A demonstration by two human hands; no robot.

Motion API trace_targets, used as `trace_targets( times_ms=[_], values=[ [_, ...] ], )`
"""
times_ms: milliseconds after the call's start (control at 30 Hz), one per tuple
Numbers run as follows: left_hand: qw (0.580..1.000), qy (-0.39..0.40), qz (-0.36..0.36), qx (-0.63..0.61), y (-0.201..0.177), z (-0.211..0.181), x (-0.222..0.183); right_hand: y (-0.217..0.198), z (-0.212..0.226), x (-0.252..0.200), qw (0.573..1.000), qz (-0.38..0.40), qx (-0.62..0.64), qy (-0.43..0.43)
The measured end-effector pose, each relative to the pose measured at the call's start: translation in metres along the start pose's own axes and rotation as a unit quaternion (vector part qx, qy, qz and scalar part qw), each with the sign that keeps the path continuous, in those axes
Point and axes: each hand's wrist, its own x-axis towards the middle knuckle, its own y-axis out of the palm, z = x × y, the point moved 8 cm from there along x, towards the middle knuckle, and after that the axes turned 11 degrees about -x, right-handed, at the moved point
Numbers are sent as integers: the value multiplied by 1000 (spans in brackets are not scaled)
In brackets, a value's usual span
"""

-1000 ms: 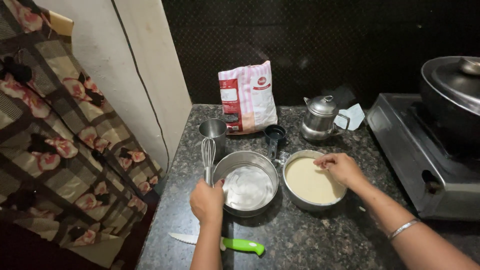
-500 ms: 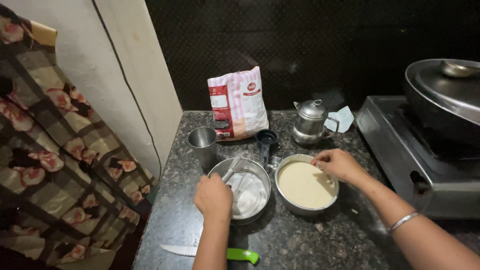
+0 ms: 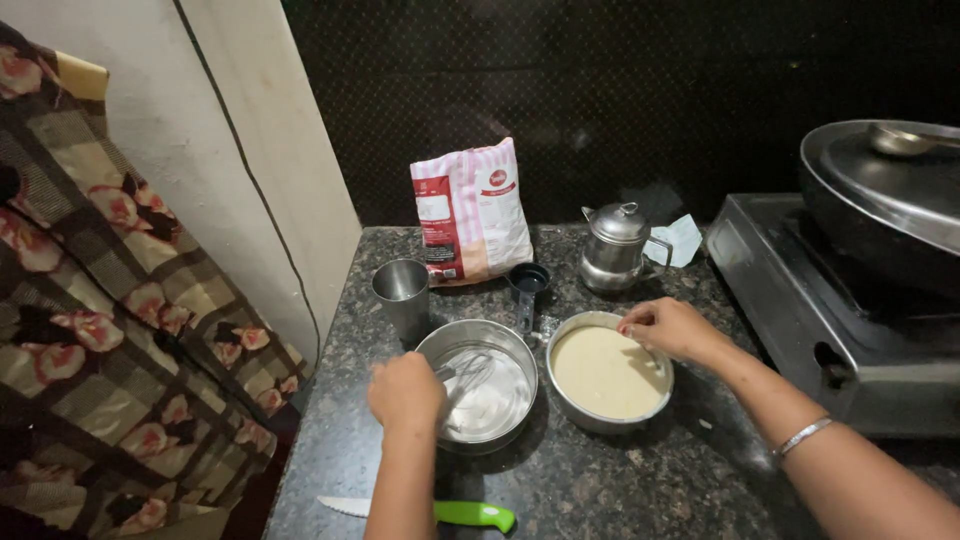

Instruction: The person pours batter from a bowl into a pan, whisks the remaining mixture, and scrapes it into the pan. They then wash their hands in the bowl, wipe the counter with a knife, and tap the pan on the surface.

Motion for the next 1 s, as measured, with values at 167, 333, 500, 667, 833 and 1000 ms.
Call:
trace_targets(
  times_ms=[167,333,500,667,833,1000],
  values=[
    [988,102,-110,-27,-24,-73,-15,-12,1,-8,994,-57,-83,-30],
    [942,274,-155,-114,20,-161,-5,-35,32,-40,967,-27,-237,-89],
    [917,383,-100,-47,115,-205,22,-26,33,-51,911,0,-327,-252],
    [926,376,-15,-39,146,-209,31,-19,2,-62,926,19,-296,-236],
    [916,395,-14,-66,153,-214,23,-23,-11,-72,946,23,-254,-201],
    [938,334,-34,-91,165,-220,31,-26,-7,-83,957,3,-228,-182]
  ],
)
